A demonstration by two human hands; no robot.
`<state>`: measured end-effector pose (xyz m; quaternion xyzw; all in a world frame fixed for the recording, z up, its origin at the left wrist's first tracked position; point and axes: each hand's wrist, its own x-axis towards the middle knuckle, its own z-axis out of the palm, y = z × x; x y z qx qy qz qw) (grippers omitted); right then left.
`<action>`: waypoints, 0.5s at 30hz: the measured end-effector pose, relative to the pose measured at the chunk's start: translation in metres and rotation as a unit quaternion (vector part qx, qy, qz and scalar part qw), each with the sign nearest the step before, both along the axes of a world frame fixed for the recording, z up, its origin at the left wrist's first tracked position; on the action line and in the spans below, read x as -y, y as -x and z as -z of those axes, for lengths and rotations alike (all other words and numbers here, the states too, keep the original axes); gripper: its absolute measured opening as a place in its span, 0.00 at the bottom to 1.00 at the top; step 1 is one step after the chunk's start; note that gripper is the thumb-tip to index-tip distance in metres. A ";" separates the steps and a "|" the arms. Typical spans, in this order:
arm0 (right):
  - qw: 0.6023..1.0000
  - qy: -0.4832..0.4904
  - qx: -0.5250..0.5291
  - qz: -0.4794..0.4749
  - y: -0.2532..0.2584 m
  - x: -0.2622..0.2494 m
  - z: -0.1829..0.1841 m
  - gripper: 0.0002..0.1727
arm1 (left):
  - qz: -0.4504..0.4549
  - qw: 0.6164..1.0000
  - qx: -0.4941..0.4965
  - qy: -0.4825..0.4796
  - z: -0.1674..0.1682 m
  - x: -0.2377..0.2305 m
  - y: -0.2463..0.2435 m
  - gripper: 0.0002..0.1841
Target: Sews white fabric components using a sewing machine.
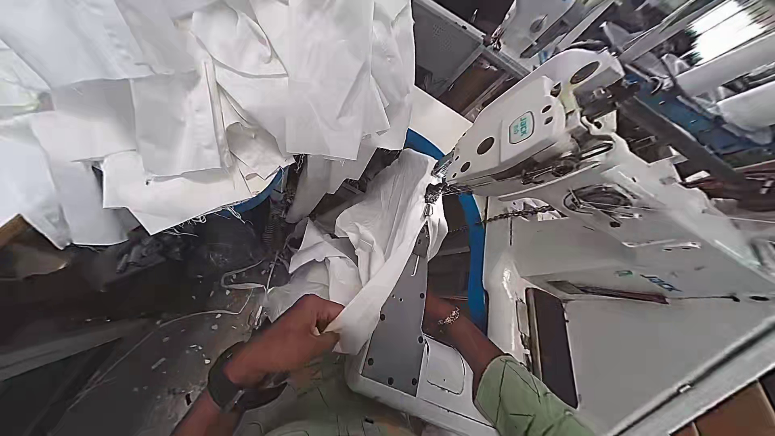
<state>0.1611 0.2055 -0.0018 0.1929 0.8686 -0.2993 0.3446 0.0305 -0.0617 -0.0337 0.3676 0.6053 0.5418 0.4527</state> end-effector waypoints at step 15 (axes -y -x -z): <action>0.670 0.211 -0.527 0.479 -0.096 0.020 -0.039 0.17 | -0.083 0.996 -0.026 -0.012 -0.005 -0.015 -0.024 0.15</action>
